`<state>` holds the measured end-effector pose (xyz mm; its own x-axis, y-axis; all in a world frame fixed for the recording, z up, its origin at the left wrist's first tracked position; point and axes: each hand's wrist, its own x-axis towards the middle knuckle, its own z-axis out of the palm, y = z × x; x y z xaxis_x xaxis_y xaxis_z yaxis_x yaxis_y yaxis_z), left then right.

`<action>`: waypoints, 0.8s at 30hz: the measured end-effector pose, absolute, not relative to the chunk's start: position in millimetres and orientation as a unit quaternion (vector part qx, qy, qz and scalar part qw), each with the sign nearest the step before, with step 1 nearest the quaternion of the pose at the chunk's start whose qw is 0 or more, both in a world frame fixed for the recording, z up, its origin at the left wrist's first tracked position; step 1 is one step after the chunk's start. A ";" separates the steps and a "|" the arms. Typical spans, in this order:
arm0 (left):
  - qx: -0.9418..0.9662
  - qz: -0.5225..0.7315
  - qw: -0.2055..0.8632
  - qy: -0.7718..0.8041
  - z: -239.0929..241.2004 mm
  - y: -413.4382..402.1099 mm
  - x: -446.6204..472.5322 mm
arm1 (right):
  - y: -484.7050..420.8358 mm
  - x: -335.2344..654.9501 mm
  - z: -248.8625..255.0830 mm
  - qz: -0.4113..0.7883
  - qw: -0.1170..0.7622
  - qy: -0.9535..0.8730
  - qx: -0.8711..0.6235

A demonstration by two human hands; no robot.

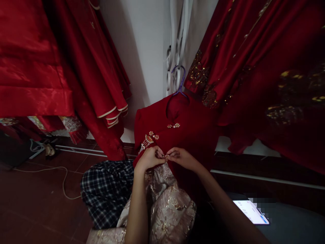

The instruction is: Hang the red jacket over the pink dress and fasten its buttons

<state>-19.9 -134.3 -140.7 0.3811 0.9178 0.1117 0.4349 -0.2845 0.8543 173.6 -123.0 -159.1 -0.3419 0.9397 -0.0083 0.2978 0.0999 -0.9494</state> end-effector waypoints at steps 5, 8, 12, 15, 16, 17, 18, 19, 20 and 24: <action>0.616 0.458 0.461 0.445 -142.1 -123.9 -16.3 | -128.8 183.5 -130.0 0.527 0.296 -0.653 -0.456; 0.487 0.571 0.498 0.435 -142.9 -114.8 -9.1 | -134.8 186.5 -114.2 0.543 0.254 -0.679 -0.423; 0.362 0.631 0.550 0.410 -146.4 -107.8 -1.7 | -138.8 186.0 -107.9 0.552 0.225 -0.696 -0.401; 0.327 0.651 0.558 0.399 -148.4 -106.6 0.3 | -137.8 184.7 -111.3 0.547 0.225 -0.701 -0.397; 0.324 0.656 0.553 0.399 -148.6 -106.6 0.6 | -137.2 184.4 -112.6 0.546 0.223 -0.705 -0.395; 0.322 0.661 0.547 0.400 -148.8 -106.7 0.7 | -136.8 184.1 -113.7 0.545 0.220 -0.707 -0.393; 0.322 0.666 0.540 0.402 -149.1 -107.0 0.9 | -136.6 183.9 -114.4 0.545 0.218 -0.709 -0.391; 0.322 0.671 0.532 0.404 -149.6 -107.2 1.0 | -136.6 183.8 -114.8 0.545 0.215 -0.710 -0.390; 0.325 0.674 0.525 0.406 -150.2 -107.5 1.3 | -136.7 183.8 -114.8 0.547 0.215 -0.710 -0.389; 0.341 0.663 0.506 0.433 -150.8 -106.0 5.6 | -138.9 188.3 -111.6 0.553 0.210 -0.713 -0.378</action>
